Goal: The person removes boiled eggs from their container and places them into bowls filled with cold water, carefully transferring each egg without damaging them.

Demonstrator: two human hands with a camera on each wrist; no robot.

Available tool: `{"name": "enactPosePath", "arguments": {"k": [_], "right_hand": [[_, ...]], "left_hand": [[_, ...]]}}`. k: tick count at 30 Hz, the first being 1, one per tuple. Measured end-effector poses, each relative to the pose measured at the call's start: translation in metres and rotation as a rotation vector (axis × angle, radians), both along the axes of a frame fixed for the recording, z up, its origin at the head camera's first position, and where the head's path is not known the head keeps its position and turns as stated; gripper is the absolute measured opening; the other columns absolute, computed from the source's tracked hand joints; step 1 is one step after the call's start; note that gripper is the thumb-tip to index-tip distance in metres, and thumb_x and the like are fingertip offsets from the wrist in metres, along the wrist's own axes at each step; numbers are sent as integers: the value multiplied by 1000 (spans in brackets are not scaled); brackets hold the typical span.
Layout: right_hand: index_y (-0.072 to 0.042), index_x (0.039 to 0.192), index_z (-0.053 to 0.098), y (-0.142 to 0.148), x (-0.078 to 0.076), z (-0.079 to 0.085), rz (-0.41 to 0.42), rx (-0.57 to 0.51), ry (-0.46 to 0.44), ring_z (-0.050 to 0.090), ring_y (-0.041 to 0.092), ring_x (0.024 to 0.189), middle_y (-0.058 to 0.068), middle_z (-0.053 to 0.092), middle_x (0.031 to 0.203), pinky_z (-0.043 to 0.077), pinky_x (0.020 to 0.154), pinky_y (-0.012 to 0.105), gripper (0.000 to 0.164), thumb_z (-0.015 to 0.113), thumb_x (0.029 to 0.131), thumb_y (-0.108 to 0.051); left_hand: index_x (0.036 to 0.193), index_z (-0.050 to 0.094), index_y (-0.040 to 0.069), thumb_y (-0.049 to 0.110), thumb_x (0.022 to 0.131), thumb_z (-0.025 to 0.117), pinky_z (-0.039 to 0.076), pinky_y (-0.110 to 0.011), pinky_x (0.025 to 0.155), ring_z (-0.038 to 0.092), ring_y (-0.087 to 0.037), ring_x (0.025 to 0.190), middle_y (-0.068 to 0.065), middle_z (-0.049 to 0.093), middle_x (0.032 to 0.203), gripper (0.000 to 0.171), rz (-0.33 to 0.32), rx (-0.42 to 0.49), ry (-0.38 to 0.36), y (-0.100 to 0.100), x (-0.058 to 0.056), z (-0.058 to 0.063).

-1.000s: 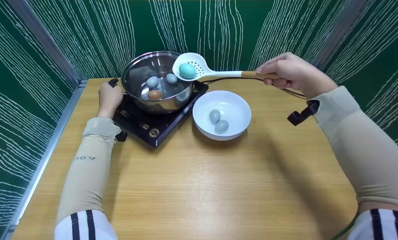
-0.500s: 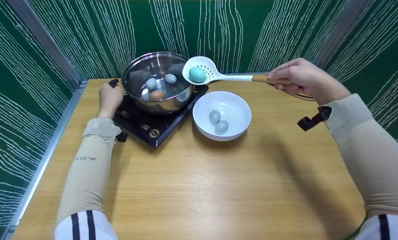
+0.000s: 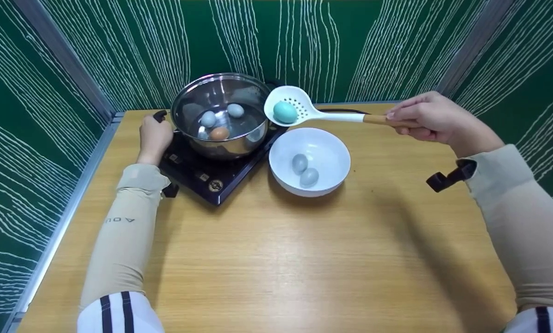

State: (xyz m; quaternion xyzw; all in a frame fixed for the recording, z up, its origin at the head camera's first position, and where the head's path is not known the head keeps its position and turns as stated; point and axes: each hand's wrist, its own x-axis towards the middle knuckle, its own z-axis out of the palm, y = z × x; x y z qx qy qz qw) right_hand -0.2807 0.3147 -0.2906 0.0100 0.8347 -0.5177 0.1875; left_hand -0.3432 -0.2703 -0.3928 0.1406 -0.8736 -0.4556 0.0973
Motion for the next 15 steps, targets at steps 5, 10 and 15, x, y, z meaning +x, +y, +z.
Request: {"name": "enactPosePath", "arguments": {"k": [5,10,15], "right_hand": [[-23,109,83,12,4,-4,7,10,0,44,10,45,-3,66,73,39,45,20,18,67,109,-31],[-24,108,84,23,8,-9,18,9,-14,43,10,44,-3,66,73,39,45,20,19,67,109,-31],[-25,108,85,30,11,-15,24,1,-34,43,9,44,-3,67,73,39,45,19,18,67,109,-28]], "left_hand": [[85,39,15,9,99,39,28,-36,75,30,-21,76,-1,33,85,15,-2,5,18,0,0,-1],[82,37,15,9,98,40,26,-36,72,26,-19,71,3,30,76,18,-8,5,21,0,-1,-1],[81,37,15,9,99,41,27,-36,73,28,-19,72,3,30,75,20,4,-10,23,1,-2,-1]]}}
